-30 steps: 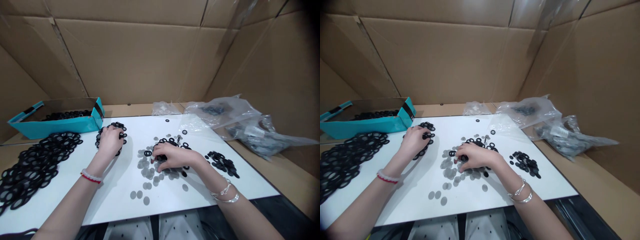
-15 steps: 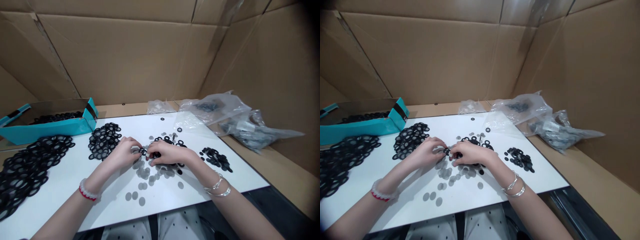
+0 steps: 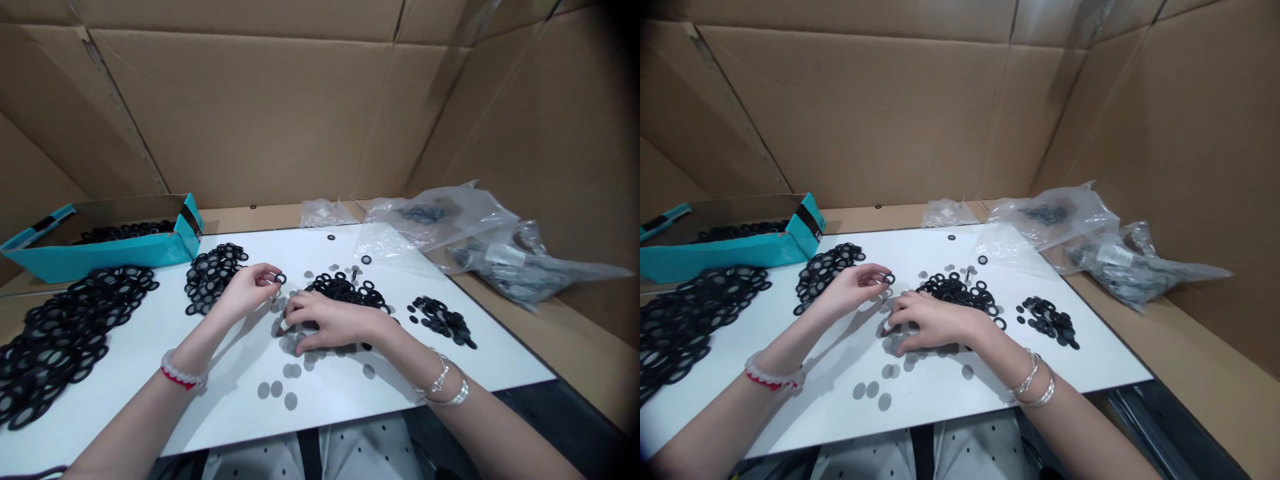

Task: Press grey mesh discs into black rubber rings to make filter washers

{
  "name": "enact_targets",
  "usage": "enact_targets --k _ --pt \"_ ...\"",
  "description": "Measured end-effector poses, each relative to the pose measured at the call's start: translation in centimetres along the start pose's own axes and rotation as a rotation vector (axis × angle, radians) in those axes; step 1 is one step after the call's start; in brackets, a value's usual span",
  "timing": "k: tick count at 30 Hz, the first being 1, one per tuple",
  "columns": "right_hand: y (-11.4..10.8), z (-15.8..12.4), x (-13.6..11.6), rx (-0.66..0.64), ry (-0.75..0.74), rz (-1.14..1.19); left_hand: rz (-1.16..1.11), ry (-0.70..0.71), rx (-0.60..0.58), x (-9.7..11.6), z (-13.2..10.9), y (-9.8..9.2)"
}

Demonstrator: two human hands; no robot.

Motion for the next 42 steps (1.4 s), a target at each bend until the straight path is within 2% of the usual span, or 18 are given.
enact_targets --k 7,11,16,22,26,31,36,39,42 --pt "-0.1 0.2 0.3 0.051 0.016 0.086 -0.044 -0.042 -0.021 -0.2 0.1 0.4" --pt "-1.0 -0.1 0.8 0.185 0.172 0.153 -0.091 -0.074 -0.008 0.0 -0.1 0.5" --pt "-1.4 -0.3 2.2 0.357 0.359 0.406 -0.193 -0.126 0.011 0.6 -0.5 0.4" --pt "-1.0 0.0 3.7 0.45 0.431 0.608 -0.284 -0.132 -0.036 0.9 -0.8 0.8" --pt "-0.8 0.0 4.1 0.463 0.455 0.625 -0.3 -0.127 -0.04 0.9 -0.8 1.1" --pt "-0.9 0.0 3.8 0.444 0.449 0.611 -0.314 -0.119 0.026 0.9 -0.9 1.2" --pt "-1.6 -0.3 2.9 0.383 0.428 0.42 -0.387 -0.116 0.099 0.6 -0.7 0.5" --pt "-2.0 -0.4 2.6 0.325 0.408 0.268 -0.44 -0.123 0.078 0.4 -0.6 0.4" --pt "-2.4 -0.4 2.5 0.368 0.392 0.24 -0.466 -0.13 0.042 0.2 -0.5 0.8"
Point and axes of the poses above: each hand's wrist, its own z-axis towards the middle knuckle, its own y-axis out of the palm, x = y × z, the point moved 4 cm from there along z, towards the middle knuckle, and after that the axes turned 9 degrees about -z, right-handed, at the moved point
